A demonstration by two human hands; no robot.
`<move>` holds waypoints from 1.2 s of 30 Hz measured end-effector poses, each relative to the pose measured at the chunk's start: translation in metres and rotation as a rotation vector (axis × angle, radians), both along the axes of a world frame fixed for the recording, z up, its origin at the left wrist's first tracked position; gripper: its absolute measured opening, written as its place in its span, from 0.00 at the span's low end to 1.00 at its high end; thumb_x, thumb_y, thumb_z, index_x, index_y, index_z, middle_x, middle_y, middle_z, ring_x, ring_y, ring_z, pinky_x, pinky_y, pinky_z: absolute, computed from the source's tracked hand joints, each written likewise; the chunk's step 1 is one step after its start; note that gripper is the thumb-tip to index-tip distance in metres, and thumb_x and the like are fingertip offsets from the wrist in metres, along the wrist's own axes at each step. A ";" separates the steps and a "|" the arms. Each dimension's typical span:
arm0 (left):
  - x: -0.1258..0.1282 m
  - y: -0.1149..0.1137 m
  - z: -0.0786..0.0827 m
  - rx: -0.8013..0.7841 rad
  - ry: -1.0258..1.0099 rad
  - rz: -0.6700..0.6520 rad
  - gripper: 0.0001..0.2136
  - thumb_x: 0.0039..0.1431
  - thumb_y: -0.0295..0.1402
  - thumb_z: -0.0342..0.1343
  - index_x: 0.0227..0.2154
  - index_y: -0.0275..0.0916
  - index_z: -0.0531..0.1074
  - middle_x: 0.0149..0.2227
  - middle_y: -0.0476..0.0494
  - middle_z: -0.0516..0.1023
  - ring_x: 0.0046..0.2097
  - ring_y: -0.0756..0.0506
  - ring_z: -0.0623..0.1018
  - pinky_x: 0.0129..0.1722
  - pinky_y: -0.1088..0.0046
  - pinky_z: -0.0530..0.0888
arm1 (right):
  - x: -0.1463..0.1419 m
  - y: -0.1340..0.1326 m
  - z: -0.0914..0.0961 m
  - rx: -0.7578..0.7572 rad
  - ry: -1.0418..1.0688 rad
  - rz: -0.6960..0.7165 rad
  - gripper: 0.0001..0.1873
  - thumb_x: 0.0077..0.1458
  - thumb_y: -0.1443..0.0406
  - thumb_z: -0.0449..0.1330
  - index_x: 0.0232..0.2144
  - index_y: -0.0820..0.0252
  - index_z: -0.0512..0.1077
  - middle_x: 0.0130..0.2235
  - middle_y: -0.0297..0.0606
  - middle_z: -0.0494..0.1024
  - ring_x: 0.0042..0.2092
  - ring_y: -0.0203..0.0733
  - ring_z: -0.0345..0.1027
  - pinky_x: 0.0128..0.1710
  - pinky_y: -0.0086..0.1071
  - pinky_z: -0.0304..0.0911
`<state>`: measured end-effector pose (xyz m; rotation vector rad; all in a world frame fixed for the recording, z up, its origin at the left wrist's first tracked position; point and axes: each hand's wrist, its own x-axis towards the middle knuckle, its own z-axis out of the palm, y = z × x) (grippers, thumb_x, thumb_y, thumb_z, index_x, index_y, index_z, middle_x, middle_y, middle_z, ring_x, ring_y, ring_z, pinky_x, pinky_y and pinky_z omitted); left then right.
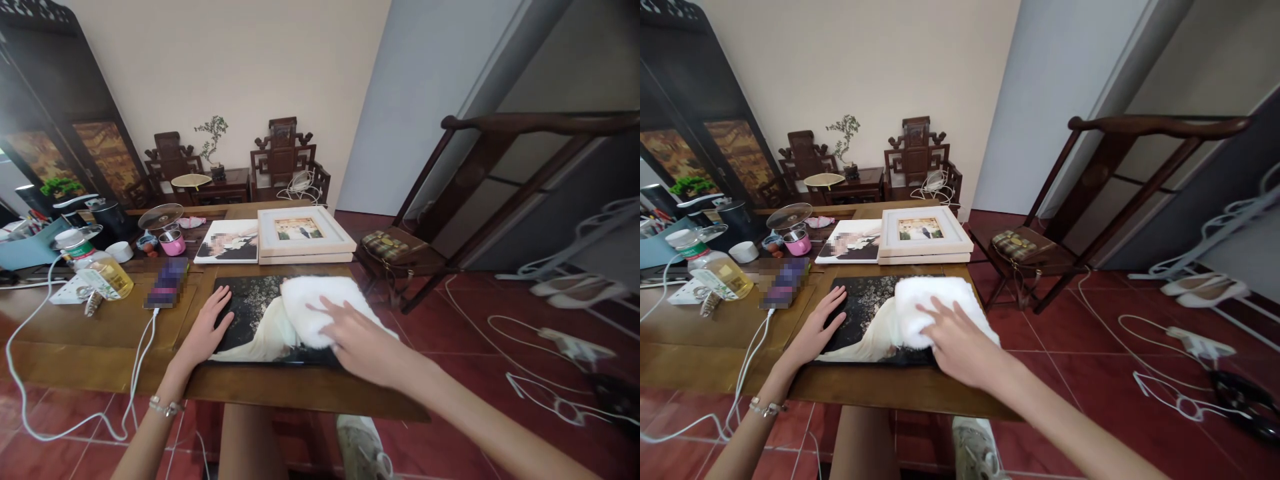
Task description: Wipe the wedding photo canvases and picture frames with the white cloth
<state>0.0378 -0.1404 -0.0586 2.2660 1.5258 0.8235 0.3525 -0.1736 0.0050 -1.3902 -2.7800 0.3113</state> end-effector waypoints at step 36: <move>0.000 0.000 -0.003 0.029 -0.016 -0.010 0.21 0.65 0.39 0.45 0.59 0.40 0.61 0.65 0.39 0.58 0.66 0.41 0.56 0.64 0.54 0.54 | -0.003 -0.081 -0.036 0.026 0.009 0.086 0.20 0.35 0.76 0.53 0.31 0.65 0.79 0.68 0.42 0.41 0.66 0.66 0.21 0.61 0.65 0.24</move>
